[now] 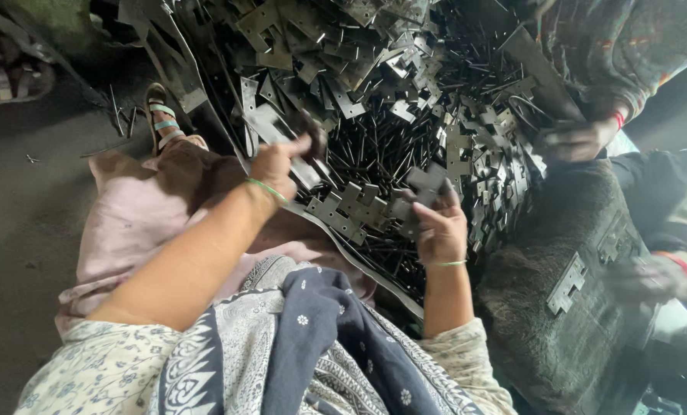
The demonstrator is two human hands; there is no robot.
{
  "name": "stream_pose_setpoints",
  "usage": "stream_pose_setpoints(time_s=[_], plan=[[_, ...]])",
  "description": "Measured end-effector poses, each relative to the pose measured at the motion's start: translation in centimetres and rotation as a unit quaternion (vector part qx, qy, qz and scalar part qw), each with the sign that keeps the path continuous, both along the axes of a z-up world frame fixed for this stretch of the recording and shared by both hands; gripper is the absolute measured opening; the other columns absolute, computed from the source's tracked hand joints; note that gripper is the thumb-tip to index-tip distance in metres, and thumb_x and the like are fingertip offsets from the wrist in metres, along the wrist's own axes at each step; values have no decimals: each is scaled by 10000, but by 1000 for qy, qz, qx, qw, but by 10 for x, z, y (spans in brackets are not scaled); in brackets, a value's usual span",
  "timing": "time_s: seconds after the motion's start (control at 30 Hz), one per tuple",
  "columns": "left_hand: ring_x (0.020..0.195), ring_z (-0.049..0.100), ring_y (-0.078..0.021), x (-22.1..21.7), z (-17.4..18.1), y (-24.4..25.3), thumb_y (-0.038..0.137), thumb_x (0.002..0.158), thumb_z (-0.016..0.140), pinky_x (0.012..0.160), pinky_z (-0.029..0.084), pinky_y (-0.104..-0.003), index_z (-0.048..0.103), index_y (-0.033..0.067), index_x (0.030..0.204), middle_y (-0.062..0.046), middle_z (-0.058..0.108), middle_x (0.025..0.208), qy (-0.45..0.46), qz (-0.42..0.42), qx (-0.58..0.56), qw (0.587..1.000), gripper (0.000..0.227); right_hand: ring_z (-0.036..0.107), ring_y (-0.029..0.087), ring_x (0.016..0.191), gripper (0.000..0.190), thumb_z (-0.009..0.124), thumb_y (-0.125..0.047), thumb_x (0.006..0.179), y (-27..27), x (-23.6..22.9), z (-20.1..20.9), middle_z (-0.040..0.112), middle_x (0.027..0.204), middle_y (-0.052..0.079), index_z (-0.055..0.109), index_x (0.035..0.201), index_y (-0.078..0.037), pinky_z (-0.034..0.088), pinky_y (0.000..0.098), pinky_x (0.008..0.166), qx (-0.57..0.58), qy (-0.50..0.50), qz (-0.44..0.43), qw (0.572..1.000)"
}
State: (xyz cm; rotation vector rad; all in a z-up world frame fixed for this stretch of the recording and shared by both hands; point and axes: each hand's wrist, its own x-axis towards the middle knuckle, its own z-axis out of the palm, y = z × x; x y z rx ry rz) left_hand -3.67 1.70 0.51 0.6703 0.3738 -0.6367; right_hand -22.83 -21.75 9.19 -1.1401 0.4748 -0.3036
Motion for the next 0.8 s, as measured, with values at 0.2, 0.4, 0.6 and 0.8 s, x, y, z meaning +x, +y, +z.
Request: stream_pose_setpoints(time_s=[0.2, 0.4, 0.6, 0.8], plan=[[856, 720, -274, -72, -25, -56, 470, 998, 633, 773, 591, -449, 630, 100, 1125, -136, 703, 1004, 68, -164, -181, 968, 391, 639, 219, 1090, 758, 607, 126, 924, 74, 12, -8, 636, 1245, 160, 362, 1610, -83, 555, 305, 926, -475, -17, 200, 857], [1154, 628, -252, -56, -29, -74, 389, 922, 711, 1035, 493, -444, 539, 89, 1347, -96, 655, 1203, -377, -322, 214, 842, 548, 713, 211, 971, 681, 563, 135, 822, 29, -12, 1, 730, 1148, 110, 559, 1480, -42, 592, 334, 806, -251, 102, 57, 961], [1426, 293, -434, 1, -33, -28, 170, 836, 681, 1149, 294, -600, 534, 58, 1346, -213, 396, 1467, -556, -403, 607, 401, 543, 708, 312, 995, 514, 659, 85, 808, -137, -100, 22, 704, 1155, 208, 628, 1320, 56, 593, 393, 861, -453, 103, -252, 849], [1458, 314, -333, 1, -44, -26, 105, 807, 683, 1142, 294, -628, 592, 77, 1303, -142, 399, 1495, -556, -365, 657, 355, 506, 630, 536, 1006, 713, 611, 29, 782, -232, -187, 12, 612, 1153, 403, 456, 1453, 216, 502, 548, 888, -730, 459, -231, 451]])
